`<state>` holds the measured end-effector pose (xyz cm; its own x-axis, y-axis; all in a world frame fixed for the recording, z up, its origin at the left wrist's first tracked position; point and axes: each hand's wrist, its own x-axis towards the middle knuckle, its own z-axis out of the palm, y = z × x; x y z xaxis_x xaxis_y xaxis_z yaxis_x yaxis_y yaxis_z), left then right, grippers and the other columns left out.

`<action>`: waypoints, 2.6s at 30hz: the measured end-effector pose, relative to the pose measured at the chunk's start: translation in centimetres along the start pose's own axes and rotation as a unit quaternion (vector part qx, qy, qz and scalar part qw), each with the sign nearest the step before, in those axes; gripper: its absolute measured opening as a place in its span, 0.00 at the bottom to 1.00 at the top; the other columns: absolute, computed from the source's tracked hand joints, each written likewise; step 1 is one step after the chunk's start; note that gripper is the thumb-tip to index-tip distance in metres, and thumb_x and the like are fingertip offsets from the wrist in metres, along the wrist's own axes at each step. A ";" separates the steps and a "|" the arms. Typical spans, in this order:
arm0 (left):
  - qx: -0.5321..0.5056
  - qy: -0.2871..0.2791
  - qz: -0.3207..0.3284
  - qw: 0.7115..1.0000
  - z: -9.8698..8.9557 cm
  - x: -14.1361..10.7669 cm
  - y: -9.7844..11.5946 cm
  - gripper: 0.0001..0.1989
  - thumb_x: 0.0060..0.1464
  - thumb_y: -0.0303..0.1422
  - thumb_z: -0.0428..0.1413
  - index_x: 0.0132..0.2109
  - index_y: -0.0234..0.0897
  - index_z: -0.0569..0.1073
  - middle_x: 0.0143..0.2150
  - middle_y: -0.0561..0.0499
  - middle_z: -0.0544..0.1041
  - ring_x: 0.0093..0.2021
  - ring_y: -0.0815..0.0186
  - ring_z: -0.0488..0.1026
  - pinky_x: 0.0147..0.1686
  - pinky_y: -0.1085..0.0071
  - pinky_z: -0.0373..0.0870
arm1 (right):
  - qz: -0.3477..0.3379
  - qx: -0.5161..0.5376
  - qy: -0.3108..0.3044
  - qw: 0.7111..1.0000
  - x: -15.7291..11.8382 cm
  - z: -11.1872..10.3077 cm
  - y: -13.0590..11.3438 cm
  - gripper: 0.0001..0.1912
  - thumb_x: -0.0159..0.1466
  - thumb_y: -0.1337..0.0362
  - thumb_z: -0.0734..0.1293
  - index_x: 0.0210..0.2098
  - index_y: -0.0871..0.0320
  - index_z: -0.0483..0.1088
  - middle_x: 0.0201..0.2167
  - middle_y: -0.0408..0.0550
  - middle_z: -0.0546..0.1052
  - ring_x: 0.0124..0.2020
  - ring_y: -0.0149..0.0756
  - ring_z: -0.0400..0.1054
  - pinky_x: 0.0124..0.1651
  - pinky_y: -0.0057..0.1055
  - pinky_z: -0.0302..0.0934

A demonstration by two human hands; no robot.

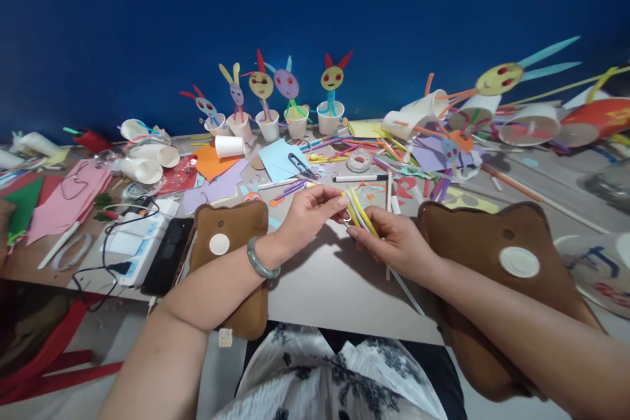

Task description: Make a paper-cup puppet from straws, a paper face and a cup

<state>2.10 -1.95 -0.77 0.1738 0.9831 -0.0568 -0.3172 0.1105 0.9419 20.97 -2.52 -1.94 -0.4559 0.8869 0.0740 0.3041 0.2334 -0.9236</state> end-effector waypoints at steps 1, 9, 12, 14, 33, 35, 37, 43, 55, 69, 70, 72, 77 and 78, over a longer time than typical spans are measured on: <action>0.000 0.001 0.002 1.000 0.0 0.0 0.0 0.22 0.44 0.46 0.70 0.34 0.33 0.74 0.27 0.54 0.76 0.27 0.73 0.73 0.32 0.73 0.72 | -0.010 -0.007 0.001 1.000 0.0 0.0 -0.1 0.13 0.65 0.52 0.70 0.32 0.54 0.70 0.20 0.40 0.74 0.16 0.30 0.63 0.19 0.28 0.56; -0.006 0.008 0.005 1.000 -0.5 0.3 0.2 0.17 0.47 0.43 0.68 0.33 0.33 0.75 0.26 0.54 0.76 0.27 0.73 0.73 0.33 0.73 0.71 | -0.046 -0.024 -0.059 0.997 0.1 -0.2 -0.1 0.20 0.68 0.50 0.64 0.26 0.56 0.70 0.20 0.43 0.74 0.21 0.31 0.66 0.25 0.28 0.59; -0.017 0.006 -0.004 1.000 -0.4 0.3 0.1 0.19 0.46 0.44 0.69 0.34 0.33 0.75 0.27 0.54 0.76 0.27 0.72 0.73 0.33 0.72 0.71 | -0.026 -0.005 -0.072 0.997 0.1 -0.2 0.0 0.21 0.69 0.49 0.63 0.26 0.56 0.70 0.20 0.44 0.74 0.20 0.30 0.65 0.24 0.28 0.58; -0.024 0.005 -0.006 1.000 -0.4 0.4 0.0 0.20 0.45 0.45 0.69 0.34 0.33 0.75 0.27 0.54 0.76 0.27 0.73 0.73 0.33 0.72 0.71 | -0.013 0.010 -0.080 0.997 0.0 -0.1 0.1 0.21 0.69 0.48 0.63 0.26 0.56 0.70 0.21 0.44 0.74 0.20 0.31 0.65 0.23 0.28 0.58; -0.007 -0.003 -0.022 1.000 -0.4 0.6 -0.6 0.24 0.51 0.53 0.63 0.34 0.32 0.77 0.26 0.51 0.76 0.26 0.71 0.73 0.30 0.73 0.70 | 0.056 0.080 -0.105 0.990 0.3 -0.2 0.4 0.25 0.65 0.41 0.66 0.28 0.58 0.71 0.21 0.42 0.73 0.16 0.26 0.63 0.19 0.26 0.58; -0.007 -0.008 -0.037 0.999 -0.4 0.7 -0.7 0.28 0.53 0.57 0.58 0.36 0.32 0.78 0.27 0.49 0.77 0.27 0.69 0.73 0.30 0.72 0.71 | 0.058 0.083 -0.104 0.989 0.4 -0.1 0.5 0.25 0.65 0.41 0.66 0.28 0.57 0.70 0.21 0.43 0.73 0.15 0.26 0.63 0.19 0.26 0.58; -0.003 -0.019 -0.034 0.999 -0.4 0.7 -0.8 0.28 0.53 0.57 0.59 0.37 0.32 0.79 0.29 0.49 0.77 0.28 0.69 0.73 0.30 0.72 0.71 | 0.062 0.088 -0.105 0.989 0.4 -0.1 0.6 0.25 0.64 0.41 0.66 0.28 0.57 0.70 0.21 0.43 0.73 0.15 0.26 0.64 0.19 0.26 0.58; 0.028 -0.011 -0.010 0.999 -0.5 0.3 -0.7 0.21 0.47 0.49 0.67 0.33 0.32 0.78 0.28 0.53 0.75 0.27 0.73 0.70 0.29 0.74 0.69 | 0.051 0.078 -0.117 0.989 0.5 0.0 0.5 0.23 0.65 0.43 0.66 0.30 0.57 0.71 0.22 0.43 0.74 0.17 0.27 0.64 0.21 0.27 0.59; 0.048 -0.027 -0.016 0.998 -0.5 0.3 -0.5 0.24 0.47 0.52 0.66 0.31 0.32 0.76 0.25 0.54 0.73 0.25 0.74 0.69 0.28 0.74 0.67 | -0.006 -0.007 -0.072 0.997 0.7 -0.1 0.7 0.25 0.67 0.45 0.64 0.23 0.57 0.65 0.19 0.40 0.64 0.22 0.28 0.57 0.25 0.27 0.52; 0.061 -0.030 -0.017 0.998 -0.7 0.6 -0.5 0.25 0.46 0.53 0.66 0.32 0.32 0.76 0.26 0.54 0.72 0.25 0.75 0.67 0.27 0.75 0.66 | -0.021 -0.016 -0.072 0.997 1.2 0.0 1.2 0.24 0.67 0.47 0.64 0.23 0.57 0.67 0.19 0.39 0.64 0.23 0.28 0.57 0.28 0.28 0.53; 0.052 -0.033 -0.032 0.998 -0.7 0.7 -0.6 0.26 0.46 0.54 0.65 0.34 0.32 0.77 0.27 0.54 0.73 0.26 0.74 0.68 0.27 0.75 0.67 | -0.022 -0.015 -0.070 0.997 1.2 0.0 1.2 0.24 0.67 0.47 0.64 0.23 0.57 0.67 0.19 0.40 0.64 0.23 0.28 0.57 0.28 0.28 0.53; 0.042 -0.034 -0.055 0.997 -0.7 0.8 -0.5 0.28 0.45 0.56 0.65 0.37 0.32 0.77 0.28 0.53 0.74 0.27 0.73 0.69 0.27 0.74 0.67 | -0.022 -0.008 -0.063 0.998 1.2 0.1 1.3 0.24 0.67 0.46 0.64 0.24 0.57 0.69 0.20 0.40 0.66 0.24 0.29 0.58 0.28 0.28 0.53; 0.051 -0.009 -0.030 0.998 -0.6 0.8 -0.1 0.24 0.42 0.51 0.68 0.33 0.32 0.77 0.27 0.55 0.72 0.26 0.74 0.67 0.27 0.75 0.65 | 0.017 0.026 -0.076 0.997 1.2 0.3 1.2 0.23 0.66 0.44 0.65 0.26 0.56 0.69 0.16 0.38 0.62 0.20 0.29 0.57 0.24 0.28 0.51; 0.053 -0.007 -0.022 0.998 -0.7 0.8 -0.1 0.24 0.42 0.51 0.68 0.32 0.33 0.76 0.27 0.55 0.72 0.26 0.74 0.67 0.27 0.74 0.65 | 0.025 0.033 -0.077 0.996 1.2 0.3 1.1 0.23 0.65 0.43 0.65 0.26 0.56 0.69 0.15 0.38 0.62 0.19 0.29 0.56 0.23 0.28 0.50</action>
<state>1.63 -1.11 -1.09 0.1980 0.9755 -0.0959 -0.2078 0.1374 0.9685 20.55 -1.34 -3.00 -0.5668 0.8234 -0.0268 0.2759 0.1591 -0.9479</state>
